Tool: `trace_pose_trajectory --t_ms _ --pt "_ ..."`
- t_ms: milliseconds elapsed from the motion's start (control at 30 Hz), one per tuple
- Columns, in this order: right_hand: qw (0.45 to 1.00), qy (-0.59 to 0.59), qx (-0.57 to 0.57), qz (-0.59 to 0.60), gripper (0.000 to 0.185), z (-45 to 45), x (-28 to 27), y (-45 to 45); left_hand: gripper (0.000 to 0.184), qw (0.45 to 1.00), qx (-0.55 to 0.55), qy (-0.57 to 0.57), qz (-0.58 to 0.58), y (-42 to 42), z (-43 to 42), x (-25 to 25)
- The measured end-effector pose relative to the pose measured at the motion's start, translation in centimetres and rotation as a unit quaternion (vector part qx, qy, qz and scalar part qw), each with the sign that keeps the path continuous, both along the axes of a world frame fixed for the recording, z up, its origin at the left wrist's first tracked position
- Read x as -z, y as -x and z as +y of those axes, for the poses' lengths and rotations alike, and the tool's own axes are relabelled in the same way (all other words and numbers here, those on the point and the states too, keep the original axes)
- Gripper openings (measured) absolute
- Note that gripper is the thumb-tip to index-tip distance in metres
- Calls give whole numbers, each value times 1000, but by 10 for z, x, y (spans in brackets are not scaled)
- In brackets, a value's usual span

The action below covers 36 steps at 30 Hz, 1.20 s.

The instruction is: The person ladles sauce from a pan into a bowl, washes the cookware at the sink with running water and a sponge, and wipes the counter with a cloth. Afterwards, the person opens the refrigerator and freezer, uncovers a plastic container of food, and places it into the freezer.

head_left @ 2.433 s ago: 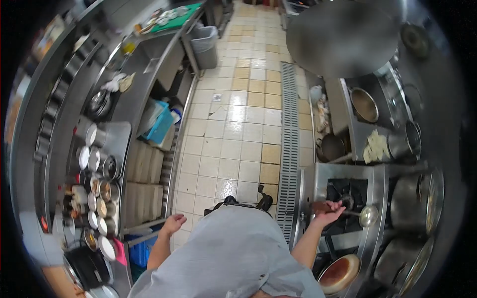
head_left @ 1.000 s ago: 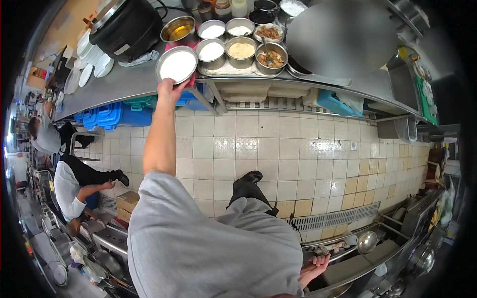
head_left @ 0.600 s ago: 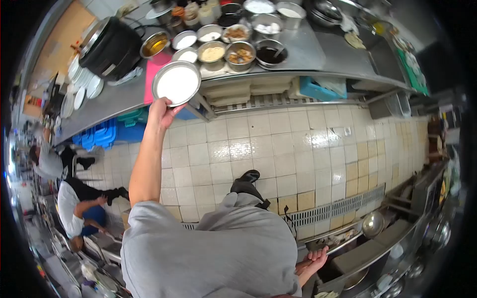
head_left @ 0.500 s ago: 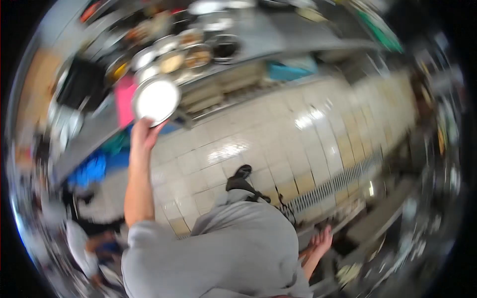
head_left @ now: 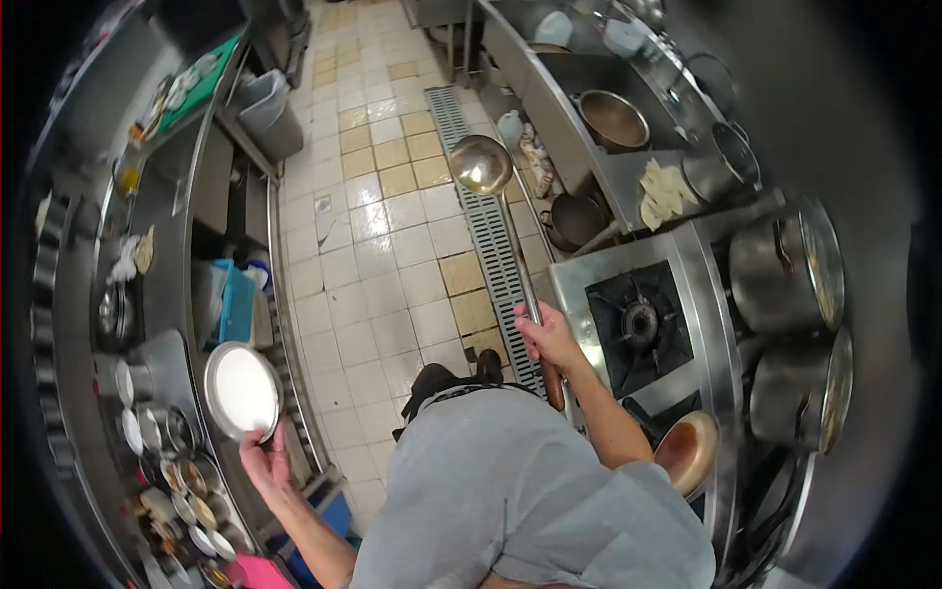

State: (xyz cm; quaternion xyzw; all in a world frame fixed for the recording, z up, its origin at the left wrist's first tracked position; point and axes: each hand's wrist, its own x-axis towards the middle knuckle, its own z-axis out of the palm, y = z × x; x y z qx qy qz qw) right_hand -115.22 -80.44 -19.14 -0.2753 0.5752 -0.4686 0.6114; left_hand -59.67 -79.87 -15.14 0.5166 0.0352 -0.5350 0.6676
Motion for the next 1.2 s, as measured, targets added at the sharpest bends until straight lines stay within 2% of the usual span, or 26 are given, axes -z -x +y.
trace_pose_trajectory --t_ms 100,333,367,500,633,700,833,900,967,1033,1067,1100,1167,1200 --pt "999 22 34 28 22 21 -4 16 57 994 106 -5 -29 58 -54 -22" --pt "982 -43 141 117 33 93 -51 -8 56 946 314 11 -78 160 -152 -39" --pt "974 -55 185 114 33 104 -63 -16 56 932 351 16 -93 175 -165 -40" --pt "952 -95 206 204 38 169 -80 -43 58 851 520 20 -72 230 -196 -35" --pt "915 -68 308 252 42 220 -93 -89 60 788 613 32 -55 292 -198 -46" --pt "900 -69 346 254 46 244 -97 -118 60 747 660 68 -45 316 -189 -47" --pt "869 -90 424 237 55 281 -106 -149 63 681 729 64 -26 379 -155 -53" --pt "845 -91 497 173 53 299 -106 -157 66 661 746 65 -34 412 -125 -58" --pt "837 -106 508 173 53 320 -108 -164 63 610 788 77 -18 439 -93 -61" --pt "810 -121 569 70 53 338 -123 -168 62 582 809 79 -10 464 -60 -61" --pt "796 -82 592 95 55 350 -112 -173 61 559 826 78 0 475 -43 -61" --pt "797 -79 591 97 55 361 -112 -176 61 560 824 82 0 487 -25 -61" --pt "773 -107 618 94 58 388 -115 -177 61 506 860 67 10 507 13 -63" --pt "770 -134 618 88 58 402 -124 -177 61 508 859 62 24 518 34 -63"
